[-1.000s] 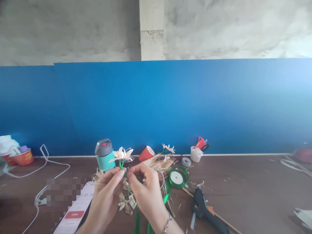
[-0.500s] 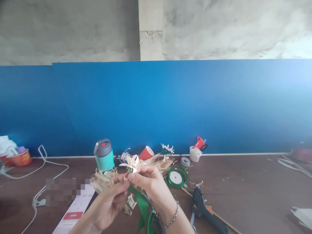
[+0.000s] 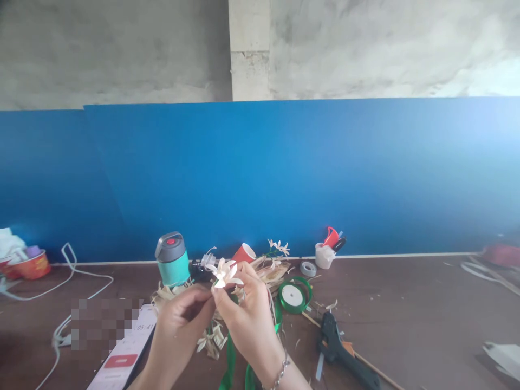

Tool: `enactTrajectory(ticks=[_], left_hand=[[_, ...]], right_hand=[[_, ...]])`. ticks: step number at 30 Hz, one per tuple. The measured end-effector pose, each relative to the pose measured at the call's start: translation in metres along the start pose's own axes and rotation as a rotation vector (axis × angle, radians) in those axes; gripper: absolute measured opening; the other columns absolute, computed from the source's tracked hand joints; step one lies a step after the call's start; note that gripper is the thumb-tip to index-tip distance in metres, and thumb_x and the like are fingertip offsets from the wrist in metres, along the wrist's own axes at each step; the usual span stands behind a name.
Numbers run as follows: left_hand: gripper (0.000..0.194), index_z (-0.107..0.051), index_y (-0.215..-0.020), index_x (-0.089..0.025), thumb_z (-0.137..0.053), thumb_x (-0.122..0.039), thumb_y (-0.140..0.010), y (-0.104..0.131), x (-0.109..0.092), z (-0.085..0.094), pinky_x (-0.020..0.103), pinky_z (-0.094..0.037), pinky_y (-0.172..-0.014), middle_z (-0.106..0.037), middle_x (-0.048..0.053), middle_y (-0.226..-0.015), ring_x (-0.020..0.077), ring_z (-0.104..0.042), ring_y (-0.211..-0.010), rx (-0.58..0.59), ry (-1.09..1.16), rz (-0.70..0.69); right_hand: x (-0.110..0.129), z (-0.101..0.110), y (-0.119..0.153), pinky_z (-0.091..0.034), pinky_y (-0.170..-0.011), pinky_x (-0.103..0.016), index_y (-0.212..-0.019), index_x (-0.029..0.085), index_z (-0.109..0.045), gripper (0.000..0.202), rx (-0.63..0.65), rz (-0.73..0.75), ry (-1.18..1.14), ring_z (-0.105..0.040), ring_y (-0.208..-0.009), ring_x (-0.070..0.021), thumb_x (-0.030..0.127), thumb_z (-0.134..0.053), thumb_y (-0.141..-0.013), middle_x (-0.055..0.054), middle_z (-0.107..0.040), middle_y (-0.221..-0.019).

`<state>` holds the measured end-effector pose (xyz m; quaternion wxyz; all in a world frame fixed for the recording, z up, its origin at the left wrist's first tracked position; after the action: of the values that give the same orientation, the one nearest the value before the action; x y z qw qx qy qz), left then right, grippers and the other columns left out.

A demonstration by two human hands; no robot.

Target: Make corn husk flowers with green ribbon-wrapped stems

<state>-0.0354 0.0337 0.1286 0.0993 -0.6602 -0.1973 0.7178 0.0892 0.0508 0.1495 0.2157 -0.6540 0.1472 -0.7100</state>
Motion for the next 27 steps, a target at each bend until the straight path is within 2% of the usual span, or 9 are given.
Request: enactTrajectory(ticks=[3, 8, 12, 14, 18, 21, 24, 27], left_hand=[[0.015, -0.064, -0.066, -0.017, -0.058, -0.022, -0.078, 0.005, -0.004, 0.002, 0.021, -0.040, -0.048, -0.057, 0.000, -0.061, 0.0120, -0.051, -0.052, -0.076, -0.204, -0.169], [0.009, -0.059, -0.071, -0.018, -0.058, -0.022, -0.078, 0.008, -0.006, 0.004, 0.020, -0.040, -0.044, -0.057, -0.002, -0.057, 0.0109, -0.050, -0.046, -0.198, -0.401, -0.285], [0.010, -0.060, -0.071, -0.019, -0.057, -0.014, -0.079, 0.010, -0.010, 0.003, 0.021, -0.043, -0.051, -0.062, 0.001, -0.065, 0.0122, -0.055, -0.053, -0.204, -0.447, -0.479], [0.011, -0.062, -0.074, -0.021, -0.057, -0.012, -0.078, 0.011, -0.009, 0.004, 0.022, -0.045, -0.057, -0.066, 0.002, -0.071, 0.0142, -0.059, -0.061, -0.196, -0.449, -0.505], [0.014, -0.067, -0.077, -0.024, -0.062, -0.011, -0.074, 0.012, -0.005, 0.006, 0.023, -0.044, -0.065, -0.068, 0.004, -0.076, 0.0169, -0.061, -0.069, -0.175, -0.417, -0.387], [0.013, -0.069, -0.071, -0.024, -0.065, -0.012, -0.071, 0.010, -0.005, 0.007, 0.024, -0.043, -0.066, -0.067, 0.004, -0.072, 0.0181, -0.059, -0.067, -0.191, -0.280, -0.279], [0.010, -0.066, -0.060, -0.022, -0.067, -0.015, -0.068, 0.004, -0.007, 0.008, 0.023, -0.039, -0.055, -0.060, 0.001, -0.060, 0.0148, -0.051, -0.054, -0.177, -0.177, -0.129], [0.014, -0.061, -0.055, -0.018, -0.070, -0.020, -0.065, -0.002, -0.003, 0.006, 0.020, -0.031, -0.044, -0.050, -0.003, -0.048, 0.0092, -0.039, -0.044, -0.066, 0.010, 0.107]], right_hand=[[0.003, -0.002, 0.000, -0.042, -0.067, -0.027, -0.066, 0.017, -0.055, 0.014, -0.028, 0.028, 0.009, -0.054, -0.073, -0.0157, 0.021, -0.058, -0.079, -0.003, -0.056, -0.080], [-0.001, -0.003, 0.000, -0.042, -0.066, -0.028, -0.071, 0.017, -0.058, 0.010, -0.030, -0.014, 0.002, -0.054, -0.072, -0.0166, 0.023, -0.059, -0.078, -0.002, -0.055, -0.075], [-0.003, -0.002, 0.000, -0.042, -0.065, -0.028, -0.078, 0.016, -0.061, 0.006, -0.035, -0.041, -0.003, -0.054, -0.072, -0.0170, 0.023, -0.060, -0.078, -0.002, -0.056, -0.075], [-0.001, -0.002, 0.000, -0.042, -0.065, -0.027, -0.074, 0.016, -0.060, 0.007, -0.044, -0.028, 0.020, -0.054, -0.072, -0.0167, 0.022, -0.059, -0.078, -0.003, -0.058, -0.077], [0.004, -0.003, 0.000, -0.042, -0.066, -0.027, -0.066, 0.017, -0.057, 0.013, -0.049, -0.012, 0.069, -0.054, -0.074, -0.0171, 0.021, -0.058, -0.078, -0.004, -0.059, -0.078], [0.005, -0.005, 0.002, -0.042, -0.067, -0.028, -0.064, 0.018, -0.055, 0.016, -0.057, 0.006, 0.083, -0.054, -0.075, -0.0176, 0.020, -0.058, -0.079, -0.004, -0.058, -0.078], [0.001, -0.005, 0.002, -0.042, -0.068, -0.028, -0.070, 0.018, -0.059, 0.009, -0.050, -0.003, 0.055, -0.053, -0.074, -0.0171, 0.022, -0.059, -0.079, -0.003, -0.057, -0.078], [-0.006, -0.004, 0.000, -0.042, -0.069, -0.027, -0.075, 0.018, -0.060, 0.009, 0.031, -0.118, -0.123, -0.053, -0.076, -0.0169, 0.026, -0.064, -0.077, -0.003, -0.059, -0.080]])
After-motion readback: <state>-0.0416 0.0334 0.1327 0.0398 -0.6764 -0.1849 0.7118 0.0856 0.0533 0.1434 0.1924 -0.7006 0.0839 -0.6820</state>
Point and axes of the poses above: each hand's wrist, its own y-axis away from the middle knuckle, its own z-axis out of the back of the hand, x = y × z, the point moved 4 cm from there along -y, towards the middle knuckle
